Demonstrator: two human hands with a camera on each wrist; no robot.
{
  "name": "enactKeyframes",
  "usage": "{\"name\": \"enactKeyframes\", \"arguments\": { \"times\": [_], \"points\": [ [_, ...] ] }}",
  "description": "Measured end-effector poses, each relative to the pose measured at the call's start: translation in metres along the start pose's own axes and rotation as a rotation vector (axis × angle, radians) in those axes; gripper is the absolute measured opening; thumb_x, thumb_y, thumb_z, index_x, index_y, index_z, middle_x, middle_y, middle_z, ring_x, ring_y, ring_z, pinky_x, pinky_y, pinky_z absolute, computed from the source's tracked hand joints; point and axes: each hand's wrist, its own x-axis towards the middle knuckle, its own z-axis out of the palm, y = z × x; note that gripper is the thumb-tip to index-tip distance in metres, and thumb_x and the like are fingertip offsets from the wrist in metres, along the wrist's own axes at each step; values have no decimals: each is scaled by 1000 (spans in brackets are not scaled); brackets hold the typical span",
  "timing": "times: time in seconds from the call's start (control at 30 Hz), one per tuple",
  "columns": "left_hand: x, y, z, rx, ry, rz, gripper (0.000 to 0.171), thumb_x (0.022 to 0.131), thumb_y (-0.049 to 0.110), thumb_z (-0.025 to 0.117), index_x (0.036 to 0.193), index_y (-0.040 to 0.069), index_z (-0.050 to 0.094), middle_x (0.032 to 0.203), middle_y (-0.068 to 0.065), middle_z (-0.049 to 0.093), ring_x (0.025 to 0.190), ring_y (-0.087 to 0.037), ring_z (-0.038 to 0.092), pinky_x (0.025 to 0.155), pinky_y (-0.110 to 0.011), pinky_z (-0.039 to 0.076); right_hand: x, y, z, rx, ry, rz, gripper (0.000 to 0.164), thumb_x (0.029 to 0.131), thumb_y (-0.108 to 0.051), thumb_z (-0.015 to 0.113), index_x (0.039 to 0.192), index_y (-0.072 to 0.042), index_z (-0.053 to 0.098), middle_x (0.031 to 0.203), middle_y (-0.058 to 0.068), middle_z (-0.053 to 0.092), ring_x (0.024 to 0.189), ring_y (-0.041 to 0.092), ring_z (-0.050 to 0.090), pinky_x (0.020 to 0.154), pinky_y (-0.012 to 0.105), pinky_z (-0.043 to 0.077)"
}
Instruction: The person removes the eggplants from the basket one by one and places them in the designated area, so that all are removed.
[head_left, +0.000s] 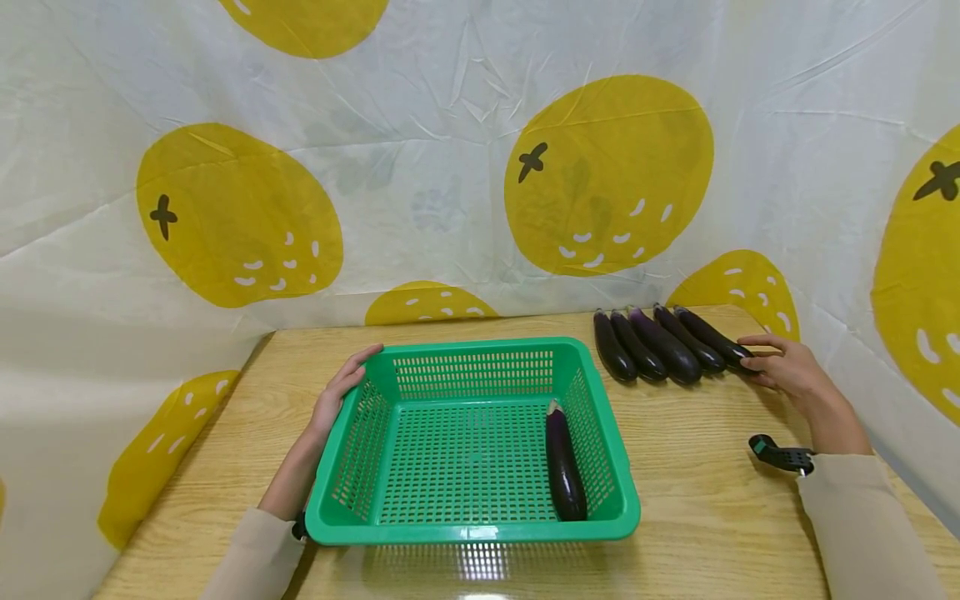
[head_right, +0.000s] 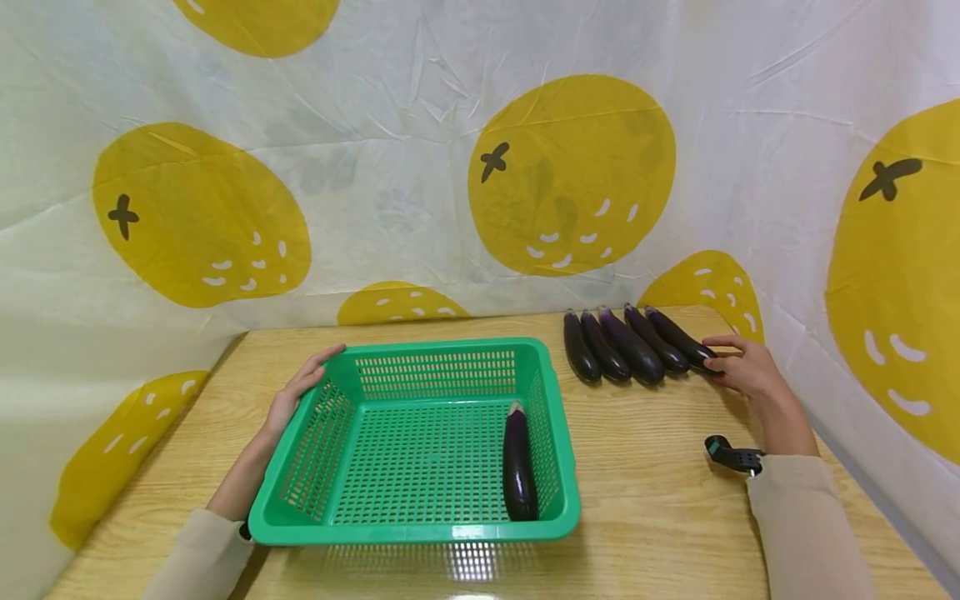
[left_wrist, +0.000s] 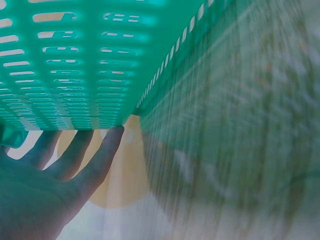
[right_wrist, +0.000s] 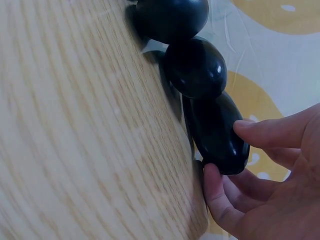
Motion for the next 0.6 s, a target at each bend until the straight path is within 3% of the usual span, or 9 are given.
{"name": "enactKeyframes", "arguments": {
  "times": [0.2,0.3,0.43,0.5,0.53,0.6],
  "points": [
    [1,-1,-1,4,4,2,54,115,23,23,164,1,18,158,-2,34,138,-7,46,108,-19,44,-1,1,-1,1,-18,-10,25,106,-15,57,127,-30,58,135,24,44,83,-5,60,76,22,59],
    [1,-1,-1,15,10,0,54,115,23,23,164,1,19,161,-8,32,138,-6,45,108,-19,43,-1,1,-2,6,-35,-7,24,107,-16,56,126,-30,58,132,19,49,84,-6,61,76,21,59],
    [1,-1,-1,23,16,0,54,115,23,23,164,0,18,164,-11,27,138,-5,44,108,-18,42,0,0,-2,22,-44,-14,26,106,-15,57,119,-37,59,113,-8,57,85,-7,62,77,21,59],
    [1,-1,0,20,14,-2,54,115,23,23,164,0,18,164,-11,27,139,-6,44,108,-18,42,0,0,-2,19,-41,-14,25,106,-16,57,118,-38,58,110,-13,55,85,-7,61,77,21,59],
    [1,-1,0,17,12,-3,54,115,23,23,164,0,17,164,-11,27,139,-6,44,108,-18,43,0,0,-2,15,-39,-12,25,106,-16,57,119,-37,58,109,-14,55,85,-8,61,77,21,59],
    [0,0,0,12,9,-6,55,115,23,23,164,0,17,164,-13,26,139,-7,44,108,-18,43,0,0,-1,0,-32,-7,25,107,-16,56,127,-31,58,117,-2,58,85,-9,60,77,21,59]
  ]
}}
